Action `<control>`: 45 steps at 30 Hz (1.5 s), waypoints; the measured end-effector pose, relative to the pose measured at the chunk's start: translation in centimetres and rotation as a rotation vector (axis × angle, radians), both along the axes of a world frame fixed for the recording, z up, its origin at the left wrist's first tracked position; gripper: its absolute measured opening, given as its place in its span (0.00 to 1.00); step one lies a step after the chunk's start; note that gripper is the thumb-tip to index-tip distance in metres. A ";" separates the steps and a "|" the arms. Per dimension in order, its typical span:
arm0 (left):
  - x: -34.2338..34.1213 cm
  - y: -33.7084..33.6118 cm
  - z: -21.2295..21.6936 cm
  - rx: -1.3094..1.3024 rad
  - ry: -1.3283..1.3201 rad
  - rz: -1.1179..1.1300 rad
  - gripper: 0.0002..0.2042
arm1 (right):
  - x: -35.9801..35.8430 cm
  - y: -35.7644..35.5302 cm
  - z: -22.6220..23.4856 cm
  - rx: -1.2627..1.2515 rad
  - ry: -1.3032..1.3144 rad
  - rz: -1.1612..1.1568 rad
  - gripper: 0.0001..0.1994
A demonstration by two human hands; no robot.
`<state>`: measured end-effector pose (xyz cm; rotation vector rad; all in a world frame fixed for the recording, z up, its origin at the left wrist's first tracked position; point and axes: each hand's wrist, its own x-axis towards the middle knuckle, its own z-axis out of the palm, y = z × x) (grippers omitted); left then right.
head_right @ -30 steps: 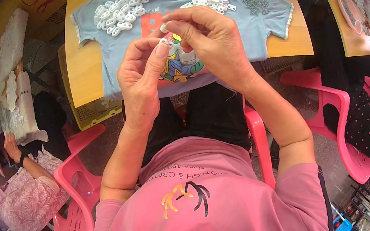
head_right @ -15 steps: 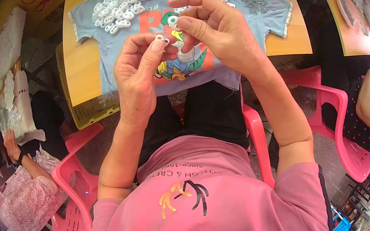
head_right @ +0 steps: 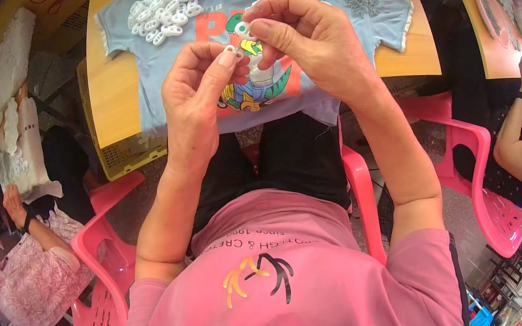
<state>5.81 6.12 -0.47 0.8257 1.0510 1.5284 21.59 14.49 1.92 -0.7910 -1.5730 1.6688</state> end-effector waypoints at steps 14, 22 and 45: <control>-0.1 0.2 -0.5 -0.022 0.216 0.029 0.05 | 0.0 -0.1 -0.1 0.173 -0.108 0.023 0.09; 0.1 0.1 -0.3 -0.050 0.059 0.048 0.07 | -0.7 -1.0 -0.6 0.119 -0.078 -0.035 0.09; -0.1 -0.8 -0.7 0.035 0.025 0.125 0.08 | -2.4 -2.7 -2.1 -0.021 0.116 -0.154 0.10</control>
